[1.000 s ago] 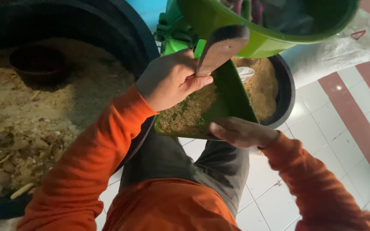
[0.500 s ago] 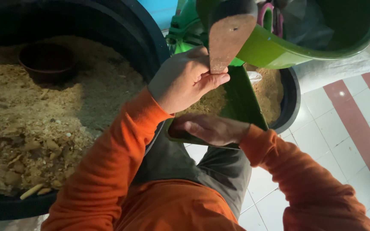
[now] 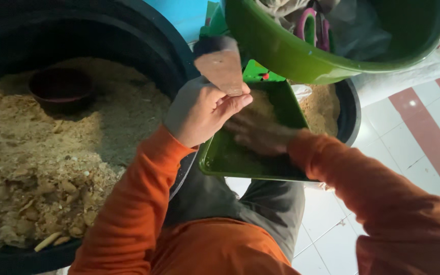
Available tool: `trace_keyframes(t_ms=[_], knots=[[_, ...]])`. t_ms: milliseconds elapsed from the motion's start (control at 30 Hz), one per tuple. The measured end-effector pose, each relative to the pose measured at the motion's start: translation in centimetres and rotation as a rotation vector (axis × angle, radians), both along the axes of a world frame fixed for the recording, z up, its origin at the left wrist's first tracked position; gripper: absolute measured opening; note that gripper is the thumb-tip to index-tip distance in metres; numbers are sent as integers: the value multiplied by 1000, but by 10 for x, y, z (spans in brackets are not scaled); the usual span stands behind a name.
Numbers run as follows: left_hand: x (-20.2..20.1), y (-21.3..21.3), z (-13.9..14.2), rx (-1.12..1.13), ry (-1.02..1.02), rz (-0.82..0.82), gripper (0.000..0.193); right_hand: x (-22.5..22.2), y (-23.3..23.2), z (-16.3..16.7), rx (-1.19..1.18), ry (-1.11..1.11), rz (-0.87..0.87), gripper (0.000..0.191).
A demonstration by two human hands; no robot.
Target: The person sits on the floor and feeds roasted peanuts and coarse material from a green tray into a small electric grinding machine, using a wooden paddle to push the material in. Ground powder collects in a large black basin, and the person later scoops and levels the accumulated powder in the basin.
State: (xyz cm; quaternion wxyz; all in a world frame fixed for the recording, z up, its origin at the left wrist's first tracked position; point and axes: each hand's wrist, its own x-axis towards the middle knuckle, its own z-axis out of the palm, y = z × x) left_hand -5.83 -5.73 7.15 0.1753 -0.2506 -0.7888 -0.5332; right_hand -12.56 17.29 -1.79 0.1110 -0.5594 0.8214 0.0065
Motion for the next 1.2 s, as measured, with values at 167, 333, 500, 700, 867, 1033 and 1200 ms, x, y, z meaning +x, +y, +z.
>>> trace_keyframes(t_ms=[167, 333, 500, 700, 867, 1033, 1200], knots=[[2, 2, 0, 48, -14, 29, 17, 3, 19, -4, -91, -194, -560, 53], [-5, 4, -2, 17, 155, 8, 15, -1, 11, -3, 174, 252, -215, 47], [-3, 7, -10, 0, 185, -27, 13, -9, 9, 1, -104, -104, -681, 40], [-3, 9, -15, 36, 116, -54, 11, -3, 24, -35, -257, 99, -664, 64], [4, 11, -19, -11, 202, 36, 13, -16, 14, -41, -156, -75, -807, 45], [5, 12, -23, 33, 27, 14, 12, 0, -4, -14, -408, -266, -439, 37], [3, 19, -23, -37, 316, 47, 9, -12, 11, 0, -286, -141, -477, 27]])
